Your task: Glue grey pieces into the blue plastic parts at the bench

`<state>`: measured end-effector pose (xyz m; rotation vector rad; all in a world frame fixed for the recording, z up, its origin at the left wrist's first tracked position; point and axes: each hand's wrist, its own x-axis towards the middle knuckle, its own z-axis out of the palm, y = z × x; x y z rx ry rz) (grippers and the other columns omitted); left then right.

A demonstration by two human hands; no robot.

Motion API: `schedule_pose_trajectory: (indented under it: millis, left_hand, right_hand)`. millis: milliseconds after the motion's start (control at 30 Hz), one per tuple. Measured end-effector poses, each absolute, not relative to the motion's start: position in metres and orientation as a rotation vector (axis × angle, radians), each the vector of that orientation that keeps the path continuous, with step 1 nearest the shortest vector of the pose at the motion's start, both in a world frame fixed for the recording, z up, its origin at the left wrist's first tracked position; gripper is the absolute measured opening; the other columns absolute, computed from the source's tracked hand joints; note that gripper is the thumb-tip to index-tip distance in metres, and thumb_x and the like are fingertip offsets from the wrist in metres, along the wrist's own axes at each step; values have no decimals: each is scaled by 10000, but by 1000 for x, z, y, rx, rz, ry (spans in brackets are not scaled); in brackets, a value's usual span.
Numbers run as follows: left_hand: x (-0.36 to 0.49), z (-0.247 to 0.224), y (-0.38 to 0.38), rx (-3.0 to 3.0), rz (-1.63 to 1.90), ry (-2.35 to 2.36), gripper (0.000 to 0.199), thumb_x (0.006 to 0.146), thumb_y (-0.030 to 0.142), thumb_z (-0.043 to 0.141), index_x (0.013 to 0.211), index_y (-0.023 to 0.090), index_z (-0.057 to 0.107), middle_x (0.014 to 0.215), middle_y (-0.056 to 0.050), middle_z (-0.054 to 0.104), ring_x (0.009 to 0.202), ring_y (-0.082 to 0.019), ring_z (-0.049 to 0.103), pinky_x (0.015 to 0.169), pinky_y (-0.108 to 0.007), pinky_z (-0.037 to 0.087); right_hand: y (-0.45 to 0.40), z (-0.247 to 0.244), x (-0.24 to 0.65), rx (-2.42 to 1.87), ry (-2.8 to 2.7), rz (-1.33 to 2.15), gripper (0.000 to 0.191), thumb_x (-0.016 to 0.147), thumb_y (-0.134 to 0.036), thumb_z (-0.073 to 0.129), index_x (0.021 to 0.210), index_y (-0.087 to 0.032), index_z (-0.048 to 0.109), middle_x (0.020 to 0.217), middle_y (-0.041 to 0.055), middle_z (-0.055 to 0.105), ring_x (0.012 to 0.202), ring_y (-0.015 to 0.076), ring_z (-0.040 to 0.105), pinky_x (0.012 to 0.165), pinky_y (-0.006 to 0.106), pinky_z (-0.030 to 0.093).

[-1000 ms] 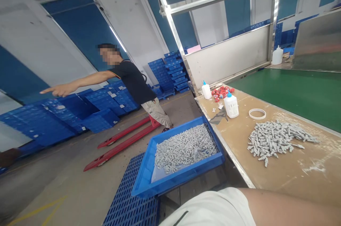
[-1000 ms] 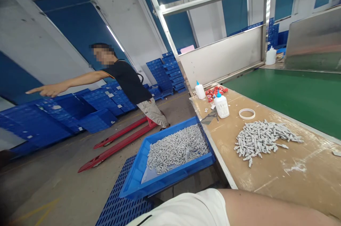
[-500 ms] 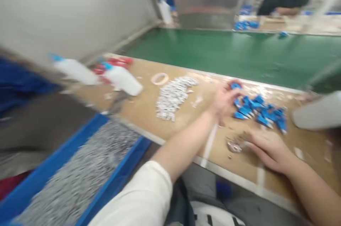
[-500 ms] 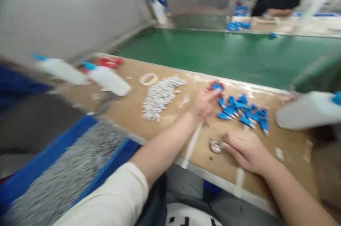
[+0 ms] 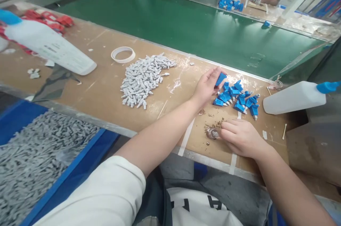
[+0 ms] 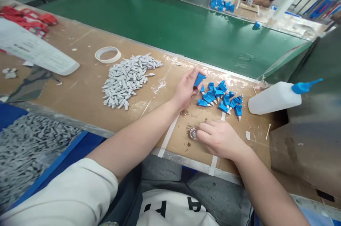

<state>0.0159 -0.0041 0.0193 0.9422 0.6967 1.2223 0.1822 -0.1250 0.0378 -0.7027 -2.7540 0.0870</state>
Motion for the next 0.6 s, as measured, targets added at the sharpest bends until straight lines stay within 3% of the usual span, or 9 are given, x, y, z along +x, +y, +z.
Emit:
schedule_pose_trajectory:
  millis: [267, 433, 600]
  left_hand:
    - [18, 23, -6, 952, 1214, 595, 328, 975, 417, 710, 1232, 226, 635, 971, -38, 728, 552, -55, 491, 489, -186, 367]
    - [17, 21, -4, 964, 1221, 555, 325, 949, 340, 739, 1238, 216, 659, 1105, -68, 721, 694, -93, 620, 540, -192, 455]
    - [15, 21, -2, 953, 1244, 567, 337, 923, 317, 758, 1233, 234, 654, 1071, -37, 682, 894, -148, 700, 690, -217, 563]
  right_hand:
    - [-124, 39, 179, -711, -2718, -1, 259, 1036, -130, 466, 799, -199, 547, 715, 22, 506, 656, 172, 415, 608, 310, 271]
    - [-124, 38, 181, -678, -2769, 46, 270, 1059, -167, 462, 808, -193, 558, 730, 30, 518, 682, 178, 418, 619, 318, 281]
    - [-123, 40, 188, -668, -2790, 120, 270, 1055, -173, 472, 793, -197, 534, 727, 26, 512, 677, 177, 424, 616, 326, 278]
